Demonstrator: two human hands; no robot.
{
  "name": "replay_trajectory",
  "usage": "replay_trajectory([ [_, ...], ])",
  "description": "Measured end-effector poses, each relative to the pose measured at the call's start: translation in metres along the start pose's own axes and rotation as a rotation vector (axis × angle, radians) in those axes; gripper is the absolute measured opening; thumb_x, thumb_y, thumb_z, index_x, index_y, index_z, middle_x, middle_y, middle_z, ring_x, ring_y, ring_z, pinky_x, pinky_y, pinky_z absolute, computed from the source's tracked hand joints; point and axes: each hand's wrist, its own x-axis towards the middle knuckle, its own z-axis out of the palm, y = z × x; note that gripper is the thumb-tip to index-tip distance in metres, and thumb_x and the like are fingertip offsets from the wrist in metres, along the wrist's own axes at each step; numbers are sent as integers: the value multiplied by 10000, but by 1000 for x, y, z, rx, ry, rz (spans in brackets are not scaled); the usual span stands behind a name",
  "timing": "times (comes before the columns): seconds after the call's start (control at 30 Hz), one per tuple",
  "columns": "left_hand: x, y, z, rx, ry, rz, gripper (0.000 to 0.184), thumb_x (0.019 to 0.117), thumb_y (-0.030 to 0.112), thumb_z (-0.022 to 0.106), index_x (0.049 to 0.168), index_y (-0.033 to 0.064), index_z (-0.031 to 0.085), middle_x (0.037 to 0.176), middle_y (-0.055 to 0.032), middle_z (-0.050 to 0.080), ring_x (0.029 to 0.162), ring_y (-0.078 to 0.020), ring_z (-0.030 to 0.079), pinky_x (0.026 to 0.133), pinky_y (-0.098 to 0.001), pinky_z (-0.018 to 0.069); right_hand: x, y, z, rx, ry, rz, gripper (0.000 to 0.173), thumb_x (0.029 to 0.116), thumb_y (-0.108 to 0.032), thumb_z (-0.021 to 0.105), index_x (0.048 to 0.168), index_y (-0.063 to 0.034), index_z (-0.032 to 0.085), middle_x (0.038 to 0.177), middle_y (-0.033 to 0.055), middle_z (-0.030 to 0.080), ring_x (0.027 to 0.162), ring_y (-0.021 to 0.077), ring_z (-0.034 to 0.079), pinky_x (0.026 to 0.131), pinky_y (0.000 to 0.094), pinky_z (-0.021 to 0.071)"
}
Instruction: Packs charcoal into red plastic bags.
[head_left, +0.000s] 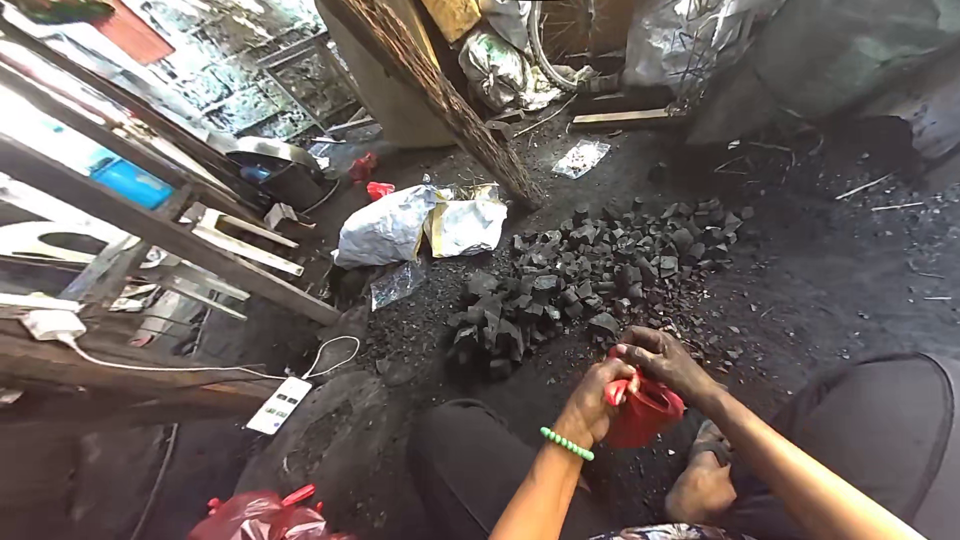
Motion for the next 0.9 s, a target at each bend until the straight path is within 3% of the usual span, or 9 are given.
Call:
replay_trajectory([
  [0.13,0,-9,3,-413,21,-58,404,1055,126,338,696,165,518,555,57,501,474,-39,502,504,-177,475,-6,18,25,-254,310,-284,251,1021,-254,553,954,-63,701,814,16,644,704,85,609,662,286,525],
  [0.23,-3,-8,3,-414,114,-48,423,1094,264,313,772,139,557,635,17,568,541,-83,552,576,-227,516,-9,16,18,-64,303,-246,231,1005,-254,557,935,-54,649,835,2,596,694,51,558,645,228,491],
  [0.33,-5,-6,-4,-329,99,-15,525,1118,372,268,865,82,625,711,-21,627,584,-98,586,598,-232,522,-16,26,0,-8,235,-289,503,836,-642,661,862,-144,592,819,-84,549,722,-20,532,651,170,466],
  [0.43,-8,-7,-6,-168,90,40,533,1125,357,259,876,71,633,728,-7,628,588,-76,574,602,-210,514,-27,31,-5,-374,253,-492,721,738,-805,635,770,-85,609,821,37,582,803,114,586,720,279,511],
  [0.57,-14,-10,-2,277,88,186,420,1120,274,317,1057,24,649,855,4,621,635,-26,514,610,-189,453,-24,20,7,-407,316,-517,397,886,-360,685,693,-14,659,718,84,627,720,157,626,692,308,520],
  [0.63,-22,-6,-1,730,112,304,418,1099,276,399,1085,-22,692,968,-79,607,784,-131,550,747,-314,477,-16,14,12,-304,323,-450,261,845,-190,681,657,-11,656,678,41,595,687,97,596,663,248,503],
  [0.73,-33,0,7,1167,123,298,480,1083,381,444,1115,1,735,1150,-193,619,1046,-319,633,915,-495,522,1,22,9,-530,293,-587,259,783,-98,683,574,-32,546,609,76,543,628,216,587,605,381,472],
  [0.83,-37,-5,3,1152,40,271,465,1091,342,422,1132,-19,712,1070,-191,654,1009,-305,641,911,-485,509,4,21,-3,-732,177,-678,168,715,-46,721,598,-29,602,660,112,627,680,288,662,659,461,519],
  [0.9,-41,-8,-3,1017,-42,277,422,1094,275,414,1139,-26,706,920,-130,665,848,-208,611,842,-404,488,0,20,-12,-741,119,-628,109,719,-17,725,639,-9,651,724,140,680,751,318,701,708,494,546],
])
